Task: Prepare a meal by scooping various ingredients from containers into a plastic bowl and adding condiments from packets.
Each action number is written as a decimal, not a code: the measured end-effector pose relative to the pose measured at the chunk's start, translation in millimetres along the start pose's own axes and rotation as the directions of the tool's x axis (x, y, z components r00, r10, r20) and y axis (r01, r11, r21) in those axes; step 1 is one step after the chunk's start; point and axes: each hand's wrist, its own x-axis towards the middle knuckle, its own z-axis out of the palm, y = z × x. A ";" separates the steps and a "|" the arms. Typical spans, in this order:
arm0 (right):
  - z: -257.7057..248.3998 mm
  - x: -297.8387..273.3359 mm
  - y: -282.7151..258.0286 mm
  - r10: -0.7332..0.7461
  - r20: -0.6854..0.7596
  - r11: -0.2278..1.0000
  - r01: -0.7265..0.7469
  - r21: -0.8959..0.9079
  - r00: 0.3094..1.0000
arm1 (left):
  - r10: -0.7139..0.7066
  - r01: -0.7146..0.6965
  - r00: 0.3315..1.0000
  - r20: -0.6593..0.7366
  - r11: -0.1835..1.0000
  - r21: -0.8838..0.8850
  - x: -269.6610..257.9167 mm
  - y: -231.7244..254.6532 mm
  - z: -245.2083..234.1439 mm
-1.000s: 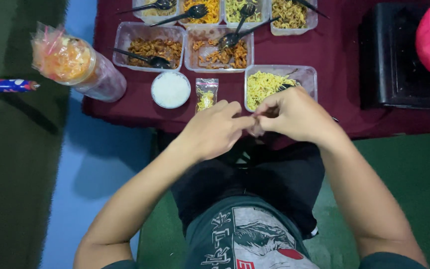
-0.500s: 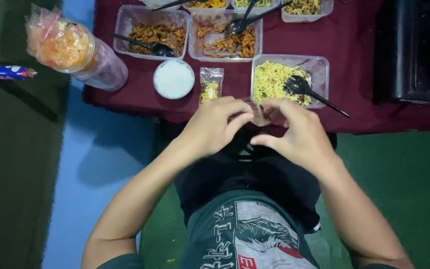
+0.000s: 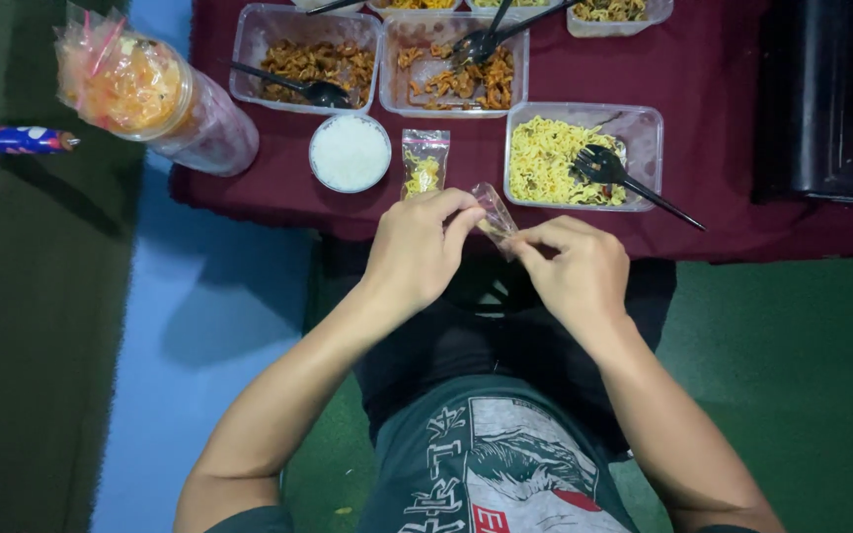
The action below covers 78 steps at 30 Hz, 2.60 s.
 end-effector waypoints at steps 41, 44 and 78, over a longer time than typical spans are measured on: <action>-18.6 4.8 28.0 -0.120 -0.102 0.941 0.146 0.304 0.988 | -0.419 0.424 0.903 0.097 0.830 -0.362 24.1 8.4 -35.4; 2.3 4.8 19.7 0.057 0.005 0.894 -0.053 0.445 0.998 | -0.432 0.447 0.892 0.132 0.804 -0.392 25.5 11.1 -34.3; -106.3 115.3 109.1 0.526 0.157 0.833 -0.469 -0.292 0.836 | 0.045 -0.045 0.999 0.013 0.998 -0.047 4.0 -1.8 -27.7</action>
